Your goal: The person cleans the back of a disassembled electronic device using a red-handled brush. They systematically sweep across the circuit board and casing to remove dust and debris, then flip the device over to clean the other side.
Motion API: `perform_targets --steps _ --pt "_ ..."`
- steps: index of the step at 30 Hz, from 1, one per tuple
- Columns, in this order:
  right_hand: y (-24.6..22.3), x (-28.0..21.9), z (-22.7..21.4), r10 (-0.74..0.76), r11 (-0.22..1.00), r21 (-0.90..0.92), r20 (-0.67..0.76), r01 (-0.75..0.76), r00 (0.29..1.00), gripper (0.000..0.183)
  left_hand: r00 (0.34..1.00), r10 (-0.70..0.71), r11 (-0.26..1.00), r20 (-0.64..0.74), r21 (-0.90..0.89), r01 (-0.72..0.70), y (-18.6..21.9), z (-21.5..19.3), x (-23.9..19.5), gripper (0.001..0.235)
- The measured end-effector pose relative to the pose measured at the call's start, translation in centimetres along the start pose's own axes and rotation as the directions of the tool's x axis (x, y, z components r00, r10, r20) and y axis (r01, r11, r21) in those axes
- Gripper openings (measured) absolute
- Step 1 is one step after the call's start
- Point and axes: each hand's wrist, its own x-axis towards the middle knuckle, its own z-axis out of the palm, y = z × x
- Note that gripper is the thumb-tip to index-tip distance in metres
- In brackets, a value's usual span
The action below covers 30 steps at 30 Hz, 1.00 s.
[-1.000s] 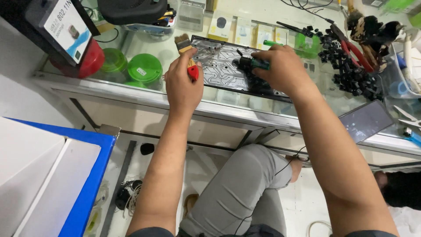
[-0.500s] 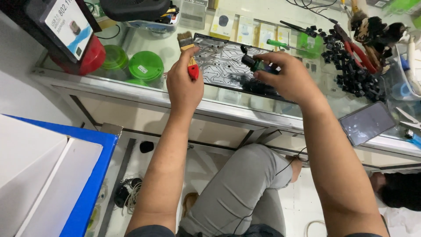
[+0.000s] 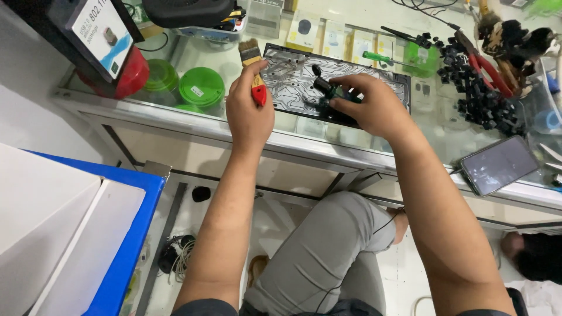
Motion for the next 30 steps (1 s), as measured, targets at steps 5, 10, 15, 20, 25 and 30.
perform_targets --steps 5,10,15,20,25,30 --pt "-1.0 0.9 -0.4 0.01 0.999 0.048 -0.058 -0.007 0.998 0.045 0.999 -0.001 1.0 -0.032 -0.026 0.0 -0.4 0.0 -0.1 0.045" --pt "-3.6 3.4 -0.4 0.094 0.995 -0.038 0.038 -0.092 0.995 0.045 0.999 0.029 0.999 -0.018 0.023 -0.028 0.5 -0.5 0.3 0.05" --pt "-3.7 5.1 1.3 0.008 0.979 -0.202 0.07 0.007 0.998 0.045 1.0 0.017 0.999 -0.018 0.034 -0.016 0.6 -0.5 0.2 0.048" --pt "-3.0 5.6 1.9 -0.061 0.973 -0.217 0.067 0.075 0.996 0.046 0.999 0.03 0.999 -0.027 0.027 -0.029 0.3 -0.4 0.2 0.047" --pt "-3.3 4.3 0.3 0.121 0.992 0.018 0.058 -0.122 0.991 0.047 1.0 -0.002 1.0 -0.012 0.02 0.002 0.6 -0.5 0.2 0.047" --pt "-1.6 1.9 -2.8 0.008 0.913 0.409 -0.055 0.015 0.998 0.028 0.998 0.047 0.998 -0.032 0.035 -0.046 0.7 -0.4 0.2 0.03"
